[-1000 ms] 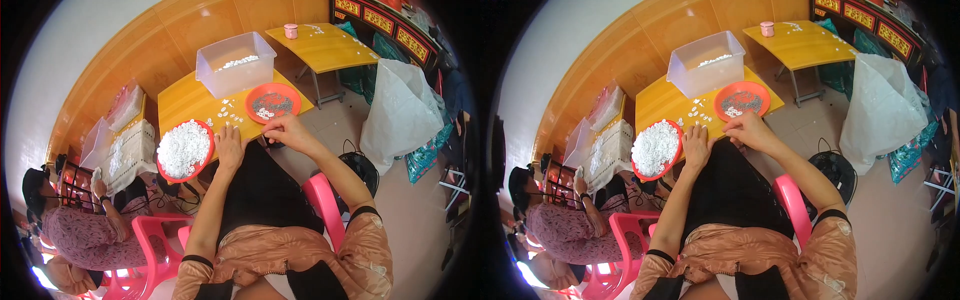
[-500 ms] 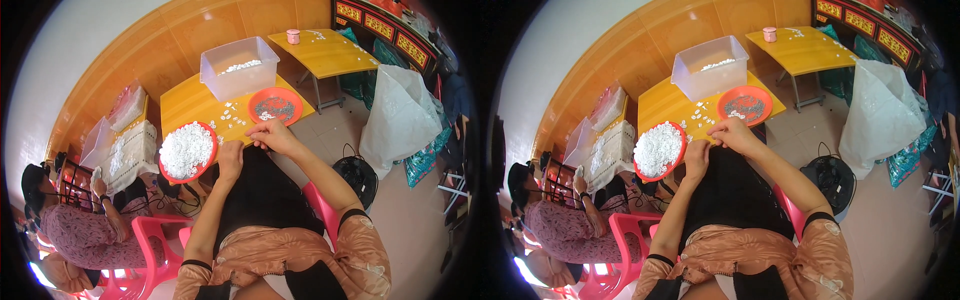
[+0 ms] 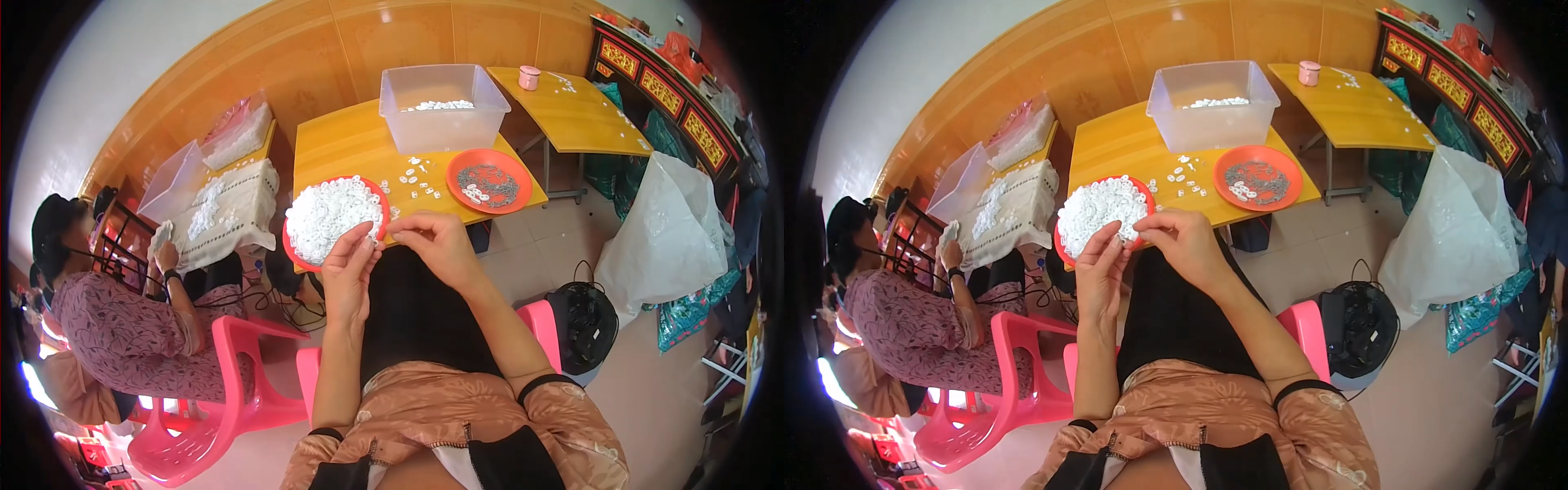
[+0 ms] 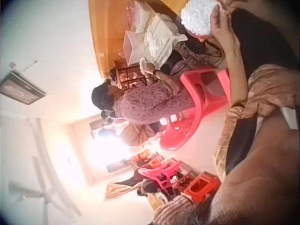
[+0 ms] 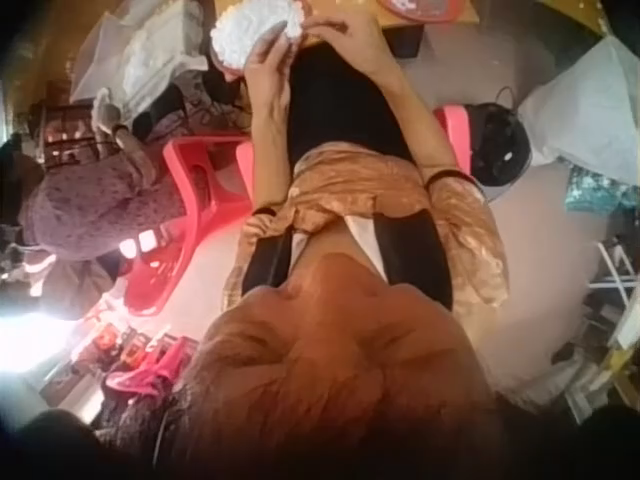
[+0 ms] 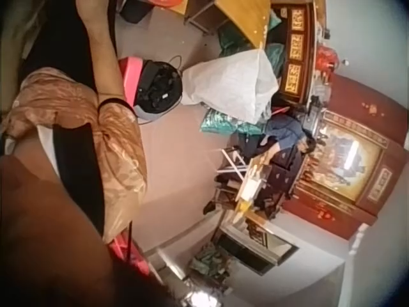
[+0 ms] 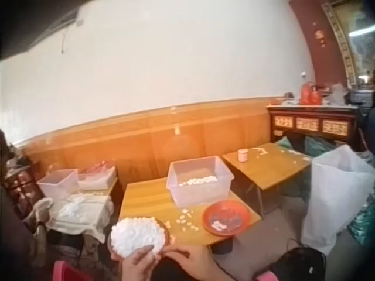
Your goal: Assembling small metal pins into white plastic rings at a workshop table.
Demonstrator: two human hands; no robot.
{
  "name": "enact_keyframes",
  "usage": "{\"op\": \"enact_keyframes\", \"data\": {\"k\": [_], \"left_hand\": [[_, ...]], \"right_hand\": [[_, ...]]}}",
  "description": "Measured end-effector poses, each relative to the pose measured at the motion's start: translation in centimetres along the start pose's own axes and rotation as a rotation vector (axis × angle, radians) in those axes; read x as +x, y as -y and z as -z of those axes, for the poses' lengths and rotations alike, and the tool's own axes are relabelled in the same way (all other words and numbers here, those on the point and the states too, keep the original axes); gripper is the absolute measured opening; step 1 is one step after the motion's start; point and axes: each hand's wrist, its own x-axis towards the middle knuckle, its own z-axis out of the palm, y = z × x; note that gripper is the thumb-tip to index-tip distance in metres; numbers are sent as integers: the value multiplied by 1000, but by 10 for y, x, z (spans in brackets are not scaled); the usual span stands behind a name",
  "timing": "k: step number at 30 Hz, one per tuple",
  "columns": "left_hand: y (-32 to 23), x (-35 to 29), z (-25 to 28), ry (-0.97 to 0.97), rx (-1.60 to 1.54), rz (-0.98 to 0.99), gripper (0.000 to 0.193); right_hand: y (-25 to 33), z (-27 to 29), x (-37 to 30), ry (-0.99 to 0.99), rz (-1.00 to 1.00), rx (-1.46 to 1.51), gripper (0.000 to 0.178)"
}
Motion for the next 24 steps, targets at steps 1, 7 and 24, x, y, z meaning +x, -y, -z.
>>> {"op": "enact_keyframes", "data": {"k": [1, 7, 24], "left_hand": [[-2, -1, 0, 9, -11, 6, 24], [-6, -8, -7, 60, 5, 0, 26], [-3, -12, -9, 106, 137, -122, 24]], "right_hand": [[0, -2, -5, -14, 69, -37, 13], [7, -5, -11, -75, 227, -142, 13], [24, -11, -21, -93, 356, -408, 23]]}}
